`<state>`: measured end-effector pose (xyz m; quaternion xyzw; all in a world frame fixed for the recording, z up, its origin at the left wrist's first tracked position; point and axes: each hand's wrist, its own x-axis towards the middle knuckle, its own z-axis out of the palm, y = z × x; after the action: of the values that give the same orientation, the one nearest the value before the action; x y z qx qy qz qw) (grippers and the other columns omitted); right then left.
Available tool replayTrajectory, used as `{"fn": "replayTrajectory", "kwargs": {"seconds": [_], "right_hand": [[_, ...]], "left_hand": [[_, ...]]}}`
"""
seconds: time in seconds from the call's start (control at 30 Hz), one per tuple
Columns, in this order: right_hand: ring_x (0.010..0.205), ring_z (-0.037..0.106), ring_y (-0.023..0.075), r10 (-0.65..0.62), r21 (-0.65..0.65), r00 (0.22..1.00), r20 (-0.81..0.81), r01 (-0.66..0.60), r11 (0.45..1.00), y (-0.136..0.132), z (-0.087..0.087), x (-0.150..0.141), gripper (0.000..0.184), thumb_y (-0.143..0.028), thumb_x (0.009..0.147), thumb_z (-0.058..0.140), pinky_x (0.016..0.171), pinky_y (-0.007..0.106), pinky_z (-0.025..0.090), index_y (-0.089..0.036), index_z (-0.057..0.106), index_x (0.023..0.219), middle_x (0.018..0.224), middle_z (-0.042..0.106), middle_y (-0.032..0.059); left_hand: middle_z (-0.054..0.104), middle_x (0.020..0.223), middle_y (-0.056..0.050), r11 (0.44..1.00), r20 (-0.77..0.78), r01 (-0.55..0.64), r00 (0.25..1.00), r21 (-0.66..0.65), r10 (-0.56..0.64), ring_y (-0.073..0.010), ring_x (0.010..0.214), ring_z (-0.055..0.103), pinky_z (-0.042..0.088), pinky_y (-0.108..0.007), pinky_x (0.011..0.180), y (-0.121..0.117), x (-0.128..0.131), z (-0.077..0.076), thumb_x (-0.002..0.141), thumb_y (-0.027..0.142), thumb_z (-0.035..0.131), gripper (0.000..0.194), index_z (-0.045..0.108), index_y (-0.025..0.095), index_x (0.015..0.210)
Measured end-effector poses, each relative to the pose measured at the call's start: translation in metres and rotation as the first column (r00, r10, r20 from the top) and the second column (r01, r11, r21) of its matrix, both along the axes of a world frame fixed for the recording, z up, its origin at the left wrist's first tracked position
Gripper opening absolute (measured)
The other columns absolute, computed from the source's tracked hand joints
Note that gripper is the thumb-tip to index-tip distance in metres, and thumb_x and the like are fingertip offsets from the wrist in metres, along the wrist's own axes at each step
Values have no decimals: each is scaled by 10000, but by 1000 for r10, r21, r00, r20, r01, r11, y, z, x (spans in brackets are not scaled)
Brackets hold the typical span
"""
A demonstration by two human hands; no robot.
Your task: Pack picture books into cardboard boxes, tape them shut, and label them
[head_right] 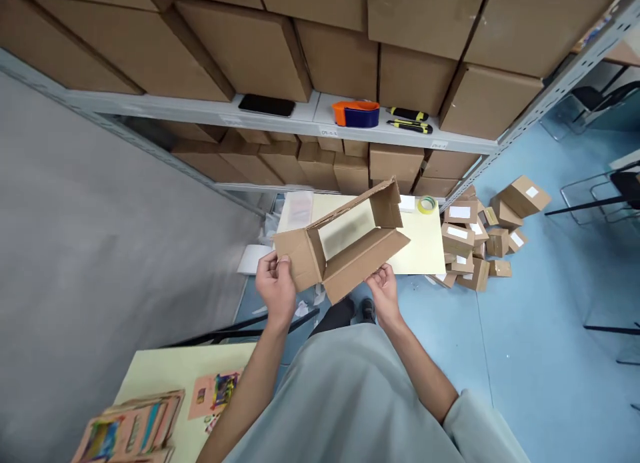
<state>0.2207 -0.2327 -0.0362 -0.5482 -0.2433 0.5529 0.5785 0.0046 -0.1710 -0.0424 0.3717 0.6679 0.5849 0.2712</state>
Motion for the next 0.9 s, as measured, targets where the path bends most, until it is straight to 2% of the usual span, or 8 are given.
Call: {"fn": "replayTrajectory", "kwargs": {"seconds": [0.23, 0.43, 0.5, 0.6, 0.67, 0.7, 0.8, 0.9], "right_hand": [[800, 625, 159, -155, -99, 987, 36, 158, 983, 23, -13, -17, 366, -346, 708, 800, 824, 318, 556, -273, 509, 919, 846, 624, -50], [723, 664, 158, -166, -193, 981, 100, 183, 964, 38, -10, -41, 420, -457, 711, 834, 783, 330, 580, -275, 510, 908, 836, 667, -39], [685, 681, 169, -104, -243, 988, 113, 129, 961, 41, -4, -45, 467, -547, 732, 855, 740, 329, 578, -277, 507, 885, 786, 680, -35], [586, 674, 190, 194, -365, 976, 96, -146, 919, 47, 18, -37, 535, -720, 783, 823, 616, 313, 529, -265, 544, 827, 652, 677, -16], [512, 626, 188, 390, -422, 909, 146, -300, 856, 57, 38, -21, 584, -804, 828, 755, 538, 300, 467, -251, 582, 761, 569, 661, 5], [484, 589, 177, 402, -413, 884, 239, -282, 866, 65, 49, -10, 605, -828, 857, 711, 525, 299, 446, -248, 592, 731, 546, 654, 11], [593, 631, 194, 184, -252, 749, 637, -24, 968, 106, 70, 30, 580, -807, 918, 664, 632, 323, 501, -244, 634, 784, 641, 700, 27], [862, 725, 274, 30, -101, 419, 907, 149, 984, 162, 69, 68, 557, -739, 905, 712, 815, 389, 551, -206, 707, 1063, 1005, 792, 122]], "left_hand": [[766, 1030, -63, 971, 137, 214, 970, -102, -200, -206, 975, 723, 573, -313, 886, 76, -9, -27, 872, 405, 673, 280, 677, 202, 1065], [776, 1045, -70, 920, 186, 357, 926, -159, -327, -221, 1004, 740, 588, -344, 929, 112, -25, -41, 868, 427, 677, 302, 687, 207, 1075], [779, 1071, -72, 901, 209, 397, 909, -173, -361, -223, 1032, 744, 589, -346, 949, 120, -30, -46, 876, 443, 676, 314, 679, 212, 1090], [783, 1085, -76, 886, 228, 422, 897, -191, -378, -223, 1030, 748, 593, -343, 938, 128, -34, -50, 876, 465, 669, 333, 673, 216, 1097], [785, 1066, -77, 882, 226, 427, 896, -199, -383, -224, 997, 751, 597, -340, 902, 132, -36, -49, 868, 483, 672, 346, 675, 216, 1087], [786, 1049, -75, 878, 221, 434, 894, -201, -391, -225, 976, 752, 599, -339, 881, 134, -36, -47, 866, 492, 674, 349, 677, 216, 1080], [785, 987, -66, 865, 208, 457, 885, -206, -417, -230, 925, 753, 600, -338, 822, 139, -36, -39, 868, 508, 668, 346, 675, 220, 1060], [790, 986, -73, 861, 199, 460, 884, -217, -422, -241, 932, 757, 602, -345, 817, 142, -35, -30, 862, 520, 673, 361, 677, 218, 1060]]}}
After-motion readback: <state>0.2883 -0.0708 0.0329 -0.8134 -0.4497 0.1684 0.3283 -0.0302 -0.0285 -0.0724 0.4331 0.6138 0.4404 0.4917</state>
